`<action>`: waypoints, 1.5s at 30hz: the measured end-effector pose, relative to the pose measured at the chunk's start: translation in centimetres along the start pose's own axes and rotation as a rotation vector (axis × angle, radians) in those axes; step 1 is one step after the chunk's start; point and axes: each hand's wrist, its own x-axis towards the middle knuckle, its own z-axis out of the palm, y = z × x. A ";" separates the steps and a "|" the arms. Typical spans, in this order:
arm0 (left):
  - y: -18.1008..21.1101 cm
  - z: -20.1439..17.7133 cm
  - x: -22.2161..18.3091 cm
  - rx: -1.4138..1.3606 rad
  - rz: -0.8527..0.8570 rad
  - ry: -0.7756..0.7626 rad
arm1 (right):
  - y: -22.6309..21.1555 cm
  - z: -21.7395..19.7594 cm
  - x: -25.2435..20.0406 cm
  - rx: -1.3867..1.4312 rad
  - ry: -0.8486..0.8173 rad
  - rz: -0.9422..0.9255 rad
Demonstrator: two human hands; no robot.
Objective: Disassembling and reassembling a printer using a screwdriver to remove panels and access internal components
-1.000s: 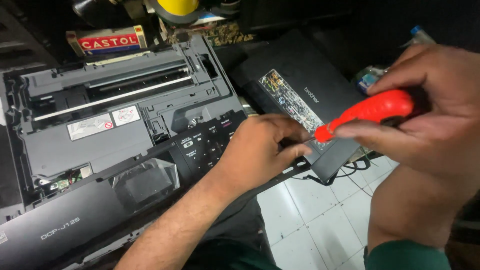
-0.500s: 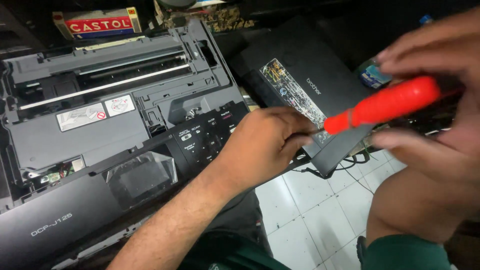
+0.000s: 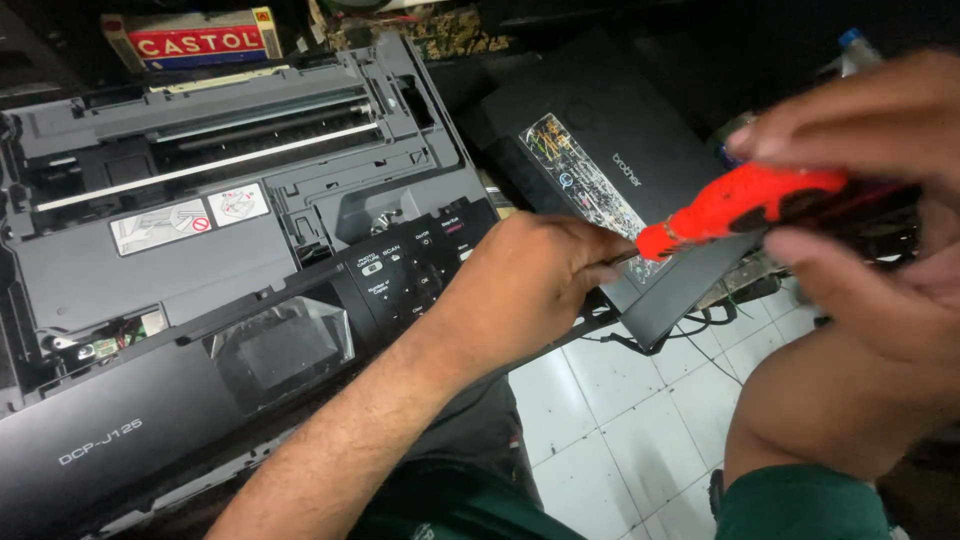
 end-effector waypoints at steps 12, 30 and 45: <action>0.4 -0.4 0.2 0.078 -0.075 -0.076 | 0.2 0.2 0.2 -0.078 0.019 -0.093; -0.4 -8.7 -10.5 0.877 -0.587 -0.373 | -0.8 2.1 2.6 0.094 -0.010 -0.088; -1.2 -11.1 -10.5 0.797 -0.488 -0.380 | 0.1 5.1 -0.4 0.059 0.224 0.379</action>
